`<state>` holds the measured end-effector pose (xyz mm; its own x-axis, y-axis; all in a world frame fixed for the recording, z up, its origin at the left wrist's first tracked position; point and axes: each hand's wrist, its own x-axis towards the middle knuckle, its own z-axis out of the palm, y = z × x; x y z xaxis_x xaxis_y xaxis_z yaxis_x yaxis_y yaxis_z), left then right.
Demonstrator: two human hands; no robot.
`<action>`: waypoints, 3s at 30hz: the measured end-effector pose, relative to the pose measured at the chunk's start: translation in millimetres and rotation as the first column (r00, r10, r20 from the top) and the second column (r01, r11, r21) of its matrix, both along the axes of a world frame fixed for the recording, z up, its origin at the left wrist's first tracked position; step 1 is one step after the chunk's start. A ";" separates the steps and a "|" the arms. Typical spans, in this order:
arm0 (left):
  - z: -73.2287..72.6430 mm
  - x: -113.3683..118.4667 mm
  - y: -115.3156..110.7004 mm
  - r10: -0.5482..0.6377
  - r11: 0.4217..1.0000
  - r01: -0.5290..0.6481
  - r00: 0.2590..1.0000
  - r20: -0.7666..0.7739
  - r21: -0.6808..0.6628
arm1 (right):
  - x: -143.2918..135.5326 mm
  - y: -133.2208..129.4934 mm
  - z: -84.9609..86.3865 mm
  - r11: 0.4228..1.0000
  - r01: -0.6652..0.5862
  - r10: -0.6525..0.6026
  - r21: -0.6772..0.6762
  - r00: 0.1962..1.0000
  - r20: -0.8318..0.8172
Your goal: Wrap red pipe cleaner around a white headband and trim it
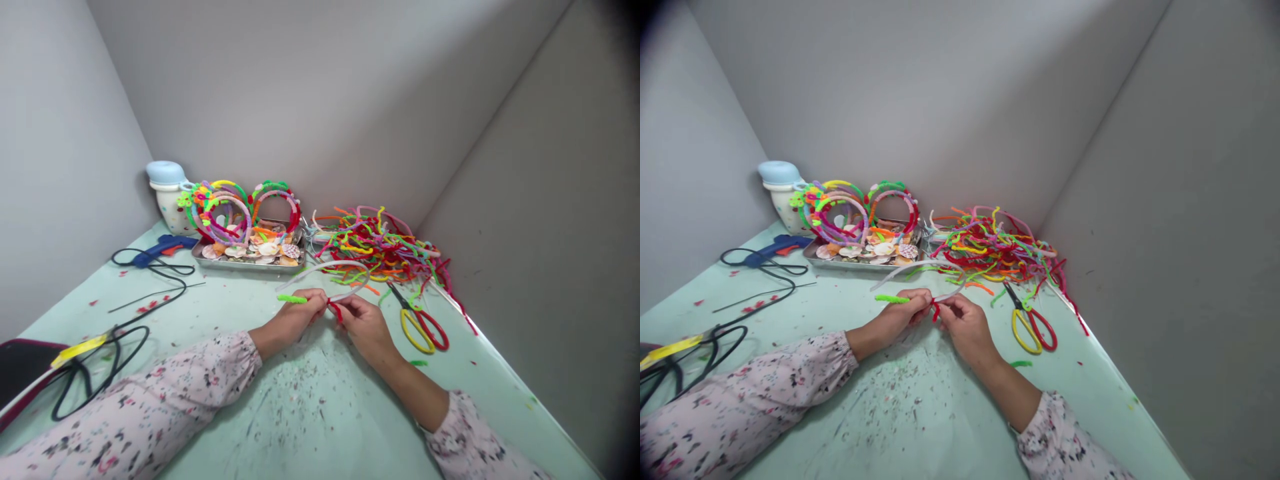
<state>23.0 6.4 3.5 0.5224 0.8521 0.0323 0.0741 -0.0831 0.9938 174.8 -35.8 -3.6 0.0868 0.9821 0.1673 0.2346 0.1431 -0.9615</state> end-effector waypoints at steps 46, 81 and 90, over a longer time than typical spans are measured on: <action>-6.0 0.4 0.2 -0.021 1.000 0.020 0.999 0.032 0.020 | -0.7 -1.6 4.5 0.999 -0.006 0.006 -0.043 1.000 -0.011; 5.7 0.7 -6.8 -0.076 0.957 0.081 0.997 -0.028 0.279 | -0.6 -2.0 7.9 0.991 0.031 -0.040 -0.129 0.997 -0.070; 2.6 -0.4 -5.7 -0.019 0.984 0.027 0.999 -0.049 0.176 | -0.9 -1.9 9.1 0.995 -0.027 0.018 -0.097 0.996 -0.090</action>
<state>22.6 0.7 6.1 0.5461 0.8230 0.1565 0.1160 -0.2593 0.9588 173.9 -37.7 5.5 0.0750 0.9952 0.0630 0.1452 0.0516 -0.9881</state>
